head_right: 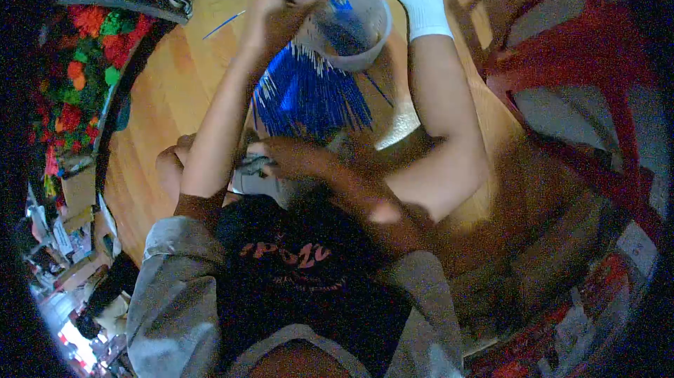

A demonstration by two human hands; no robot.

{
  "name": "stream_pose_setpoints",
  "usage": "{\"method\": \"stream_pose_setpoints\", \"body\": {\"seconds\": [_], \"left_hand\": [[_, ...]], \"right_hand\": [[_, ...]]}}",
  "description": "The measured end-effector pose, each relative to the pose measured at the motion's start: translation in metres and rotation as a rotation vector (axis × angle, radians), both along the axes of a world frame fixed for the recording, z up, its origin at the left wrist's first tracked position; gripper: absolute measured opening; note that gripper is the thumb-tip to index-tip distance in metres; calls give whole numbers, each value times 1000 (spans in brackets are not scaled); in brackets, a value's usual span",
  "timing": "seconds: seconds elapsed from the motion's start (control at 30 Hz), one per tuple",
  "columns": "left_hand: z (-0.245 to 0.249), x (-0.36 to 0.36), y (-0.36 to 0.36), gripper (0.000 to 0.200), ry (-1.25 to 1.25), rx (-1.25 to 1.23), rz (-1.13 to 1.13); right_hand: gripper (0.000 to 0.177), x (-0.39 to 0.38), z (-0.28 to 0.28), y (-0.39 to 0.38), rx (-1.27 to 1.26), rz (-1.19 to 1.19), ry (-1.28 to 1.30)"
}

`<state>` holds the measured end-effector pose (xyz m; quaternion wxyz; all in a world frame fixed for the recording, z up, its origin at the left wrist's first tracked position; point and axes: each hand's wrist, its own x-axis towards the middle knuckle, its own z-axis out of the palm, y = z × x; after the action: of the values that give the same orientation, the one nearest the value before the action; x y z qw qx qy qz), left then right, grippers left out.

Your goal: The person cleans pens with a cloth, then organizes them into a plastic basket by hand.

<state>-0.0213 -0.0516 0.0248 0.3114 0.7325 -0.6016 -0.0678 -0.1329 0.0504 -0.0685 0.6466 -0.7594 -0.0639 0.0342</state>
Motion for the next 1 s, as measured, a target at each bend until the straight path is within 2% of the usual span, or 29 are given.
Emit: {"method": "stream_pose_setpoints", "body": {"seconds": [0.07, 0.13, 0.17, 0.2, 0.23, 0.27, 0.3, 0.33, 0.37, 0.43, 0.47, 0.53, 0.57, 0.63, 0.67, 0.73, 0.87, 0.93, 0.97, 1.0], "left_hand": [[-10, 15, 23, 17, 308, -187, 109], [-18, 22, 51, 17, 266, -199, 160], [-25, 25, 65, 18, 217, -218, 211], [-43, 31, 81, 17, 285, -131, 217], [-64, 33, 96, 16, 351, -46, 221], [-72, 24, 110, 15, 264, 83, 189], [-79, 9, 123, 15, 177, 210, 156], [-87, -6, 134, 15, 162, 218, 63], [-98, -22, 143, 14, 148, 224, -28], [-132, -50, 157, 15, 24, 124, -114], [-132, -60, 156, 15, 31, 123, -108], [-131, -76, 153, 26, -28, 513, -238], [-138, -77, 153, 26, -20, 509, -238], [-153, -75, 153, 23, -174, 601, -455], [-160, -75, 156, 23, -173, 601, -452], [-157, -73, 162, 13, -265, 436, -378], [-150, -65, 162, 11, -208, 460, -437], [-153, -59, 161, 13, -93, 620, -486], [-153, -57, 164, 13, -87, 615, -480], [-150, -53, 167, 15, 76, 565, -374]], "right_hand": [[42, -7, -11, -16, -94, -220, -210], [45, -31, 32, -55, -8, -234, -53], [43, -46, 32, -72, -157, -362, -44], [41, -61, 31, -85, -309, -487, -36], [38, -74, 35, -92, -114, -679, 41], [36, -84, 41, -97, 84, -866, 120], [35, -88, 63, -106, 93, -948, 349], [35, -93, 79, -112, 97, -1021, 581], [35, -98, 68, -115, 93, -1014, 590], [34, -106, 31, -122, -483, -1232, 426], [34, -104, 19, -123, -488, -1225, 430], [37, -101, 5, -126, -543, -1197, 418], [37, -102, 1, -128, -551, -1194, 423], [38, -99, -2, -129, -539, -1214, 468], [38, -98, -4, -131, -540, -1211, 467], [39, -98, -5, -133, -592, -1206, 592], [43, -101, -2, -135, -623, -1279, 679], [47, -98, -7, -134, -1016, -1425, 557], [47, -100, -7, -134, -1025, -1418, 553], [48, -98, 2, -129, -1129, -1507, 621]]}}
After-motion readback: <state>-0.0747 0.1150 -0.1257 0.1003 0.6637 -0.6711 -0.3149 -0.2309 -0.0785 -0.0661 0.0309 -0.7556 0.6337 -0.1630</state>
